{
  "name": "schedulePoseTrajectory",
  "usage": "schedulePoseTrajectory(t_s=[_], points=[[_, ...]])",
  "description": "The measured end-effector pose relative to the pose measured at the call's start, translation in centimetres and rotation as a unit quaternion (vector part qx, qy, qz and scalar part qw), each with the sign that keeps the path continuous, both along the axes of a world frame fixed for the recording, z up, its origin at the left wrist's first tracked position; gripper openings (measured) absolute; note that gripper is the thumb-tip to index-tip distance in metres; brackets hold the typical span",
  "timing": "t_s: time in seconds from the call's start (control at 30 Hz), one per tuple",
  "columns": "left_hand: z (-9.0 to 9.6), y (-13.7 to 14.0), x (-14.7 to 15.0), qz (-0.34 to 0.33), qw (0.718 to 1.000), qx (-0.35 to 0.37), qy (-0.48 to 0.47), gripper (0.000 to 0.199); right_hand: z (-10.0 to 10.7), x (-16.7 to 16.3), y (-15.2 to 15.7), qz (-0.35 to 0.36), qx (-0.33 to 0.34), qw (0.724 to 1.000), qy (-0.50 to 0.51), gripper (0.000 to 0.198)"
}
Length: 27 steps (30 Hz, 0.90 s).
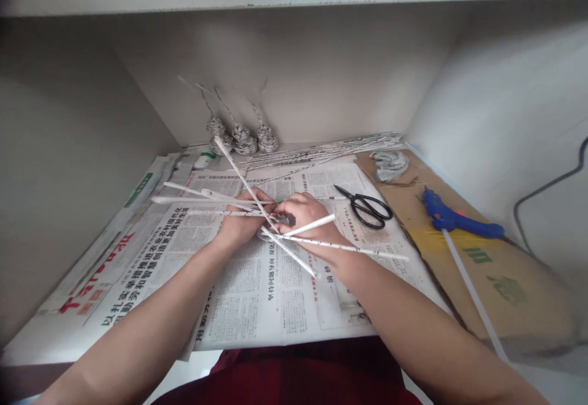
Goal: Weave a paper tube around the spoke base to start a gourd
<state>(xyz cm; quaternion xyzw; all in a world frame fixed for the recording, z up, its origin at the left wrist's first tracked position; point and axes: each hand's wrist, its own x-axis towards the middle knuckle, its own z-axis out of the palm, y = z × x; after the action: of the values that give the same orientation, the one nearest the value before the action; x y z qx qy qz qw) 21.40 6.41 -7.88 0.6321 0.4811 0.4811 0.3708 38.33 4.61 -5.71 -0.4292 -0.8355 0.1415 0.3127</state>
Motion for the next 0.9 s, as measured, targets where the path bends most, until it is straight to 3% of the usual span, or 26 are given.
schedulePoseTrajectory(t_s=[0.1,0.17,0.33,0.47,0.7,0.8,0.9], points=[[0.1,0.0,-0.1,-0.015,1.000,-0.003,0.000,0.016,-0.7,-0.3,0.0,0.000,-0.034,0.998,0.060,0.008],[0.2,0.0,-0.2,-0.012,1.000,0.002,0.010,0.020,-1.1,-0.4,0.3,-0.019,-0.084,0.986,0.145,0.012],[0.1,0.0,-0.2,0.003,1.000,0.000,0.009,0.025,-1.6,-0.7,1.4,-0.101,-0.182,0.921,0.330,0.027],[-0.1,-0.2,0.0,-0.031,0.999,-0.005,0.041,0.020,-1.6,-0.7,1.8,-0.094,-0.243,0.886,0.384,0.032],[-0.3,-0.5,0.0,-0.055,0.993,-0.013,0.102,0.014,1.1,-0.5,0.1,0.004,-0.219,0.890,0.400,0.029],[-0.3,-0.4,-0.1,-0.029,0.994,-0.002,0.102,0.014,2.2,-0.7,-0.6,-0.028,-0.149,0.902,0.405,0.024],[-0.3,-0.3,-0.2,0.009,0.995,0.032,0.093,0.013,1.8,-0.7,-0.4,-0.076,-0.119,0.924,0.357,0.017]])
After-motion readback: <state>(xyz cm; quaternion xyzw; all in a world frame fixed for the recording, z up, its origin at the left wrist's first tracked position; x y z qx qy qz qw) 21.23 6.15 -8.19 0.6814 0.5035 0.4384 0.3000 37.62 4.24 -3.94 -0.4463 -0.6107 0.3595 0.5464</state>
